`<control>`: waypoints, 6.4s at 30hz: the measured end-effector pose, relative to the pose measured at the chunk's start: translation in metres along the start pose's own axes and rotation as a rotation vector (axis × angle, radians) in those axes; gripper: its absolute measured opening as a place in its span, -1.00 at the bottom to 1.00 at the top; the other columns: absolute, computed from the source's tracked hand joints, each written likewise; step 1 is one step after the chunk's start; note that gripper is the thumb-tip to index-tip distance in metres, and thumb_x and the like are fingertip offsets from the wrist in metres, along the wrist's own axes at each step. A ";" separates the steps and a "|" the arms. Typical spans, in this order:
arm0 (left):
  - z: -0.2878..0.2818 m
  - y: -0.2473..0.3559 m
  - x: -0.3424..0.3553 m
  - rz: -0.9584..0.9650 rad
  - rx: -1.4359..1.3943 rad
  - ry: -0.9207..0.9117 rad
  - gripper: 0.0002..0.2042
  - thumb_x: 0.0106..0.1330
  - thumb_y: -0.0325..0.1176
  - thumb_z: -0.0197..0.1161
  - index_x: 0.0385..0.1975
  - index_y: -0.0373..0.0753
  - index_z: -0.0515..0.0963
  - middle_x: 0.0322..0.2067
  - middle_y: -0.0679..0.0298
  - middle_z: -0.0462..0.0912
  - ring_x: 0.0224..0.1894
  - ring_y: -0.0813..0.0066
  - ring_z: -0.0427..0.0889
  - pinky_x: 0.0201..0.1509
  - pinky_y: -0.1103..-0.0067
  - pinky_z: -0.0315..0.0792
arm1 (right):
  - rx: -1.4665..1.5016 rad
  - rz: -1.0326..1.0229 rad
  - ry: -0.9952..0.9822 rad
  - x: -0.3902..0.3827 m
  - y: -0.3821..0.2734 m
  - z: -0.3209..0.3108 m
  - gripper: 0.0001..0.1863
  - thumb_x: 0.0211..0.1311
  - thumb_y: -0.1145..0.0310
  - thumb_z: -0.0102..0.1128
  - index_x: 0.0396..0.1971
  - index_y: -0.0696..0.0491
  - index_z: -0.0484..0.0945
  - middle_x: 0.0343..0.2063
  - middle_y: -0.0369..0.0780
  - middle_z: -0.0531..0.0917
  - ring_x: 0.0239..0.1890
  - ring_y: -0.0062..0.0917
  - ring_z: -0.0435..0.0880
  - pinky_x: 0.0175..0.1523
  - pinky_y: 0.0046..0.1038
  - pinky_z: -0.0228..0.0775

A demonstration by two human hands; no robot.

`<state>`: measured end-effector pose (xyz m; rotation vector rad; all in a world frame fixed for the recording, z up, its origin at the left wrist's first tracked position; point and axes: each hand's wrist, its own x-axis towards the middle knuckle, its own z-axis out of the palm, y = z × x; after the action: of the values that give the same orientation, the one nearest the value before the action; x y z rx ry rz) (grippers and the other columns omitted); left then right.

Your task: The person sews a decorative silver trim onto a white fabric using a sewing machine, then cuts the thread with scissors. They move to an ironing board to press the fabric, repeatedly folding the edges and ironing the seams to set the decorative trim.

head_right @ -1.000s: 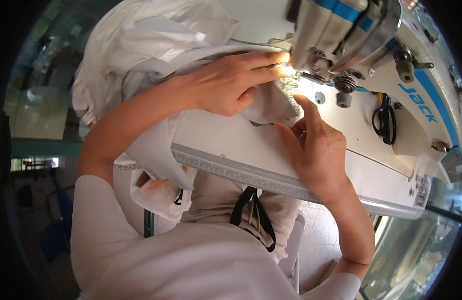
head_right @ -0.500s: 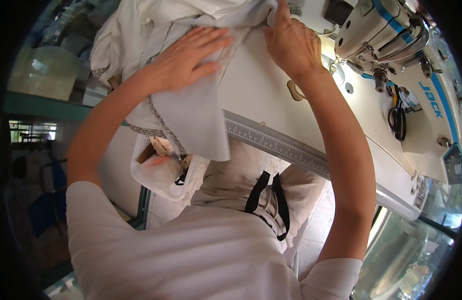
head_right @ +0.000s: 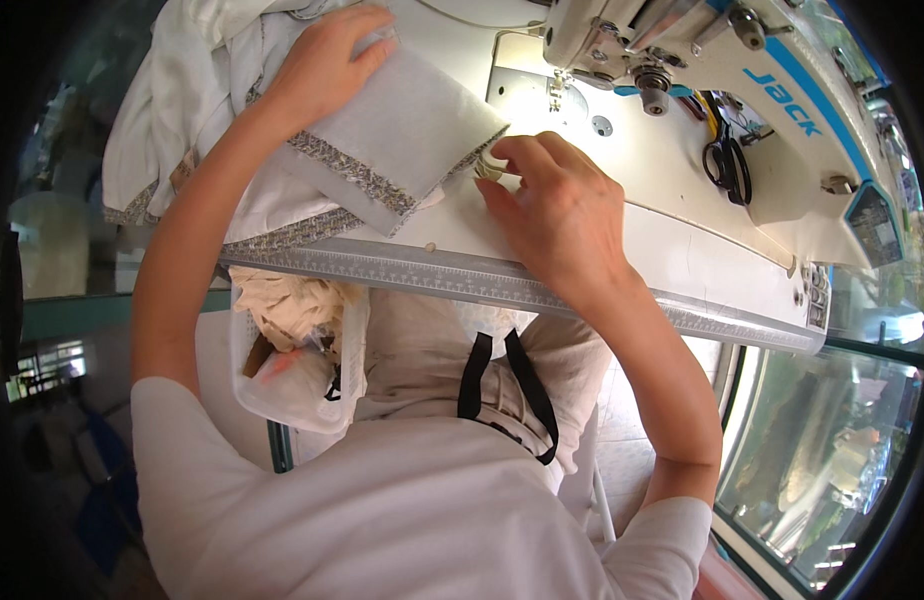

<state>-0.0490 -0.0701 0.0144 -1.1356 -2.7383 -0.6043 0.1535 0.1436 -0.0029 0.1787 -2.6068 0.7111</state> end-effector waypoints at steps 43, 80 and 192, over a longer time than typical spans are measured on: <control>0.010 0.061 0.018 0.818 -0.192 -0.284 -0.55 0.06 -0.70 0.21 0.03 -0.30 0.55 0.03 0.14 0.64 0.09 0.15 0.56 0.14 0.35 0.44 | -0.057 0.028 0.013 0.008 -0.011 0.030 -0.93 0.20 0.41 0.17 -0.46 0.03 0.51 -0.52 -0.26 0.66 -0.50 -0.31 0.71 -0.45 -0.29 0.49; 0.064 0.100 -0.010 0.441 -0.130 0.121 -0.55 0.09 -0.72 0.11 0.04 -0.36 0.61 0.10 0.15 0.65 -0.06 0.09 0.52 0.08 0.33 0.48 | 0.032 -0.224 -0.072 0.013 0.070 -0.029 -0.83 0.01 0.48 0.36 -0.33 0.02 0.68 -0.62 -0.27 0.51 -0.56 -0.36 0.56 -0.47 -0.30 0.38; 0.017 0.081 -0.039 0.623 -0.306 0.109 -0.76 -0.03 -0.75 0.16 -0.32 -0.43 0.57 -0.25 0.10 0.56 -0.16 0.09 0.54 -0.08 0.33 0.48 | 0.260 -0.031 -0.081 -0.014 -0.006 -0.027 -0.70 0.06 0.48 0.46 -0.18 0.19 0.65 -0.16 -0.10 0.72 -0.15 -0.18 0.68 -0.06 -0.28 0.55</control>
<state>0.0363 -0.0374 0.0143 -1.8409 -2.0632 -0.9566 0.1773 0.1523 0.0145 0.3304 -2.5728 1.0504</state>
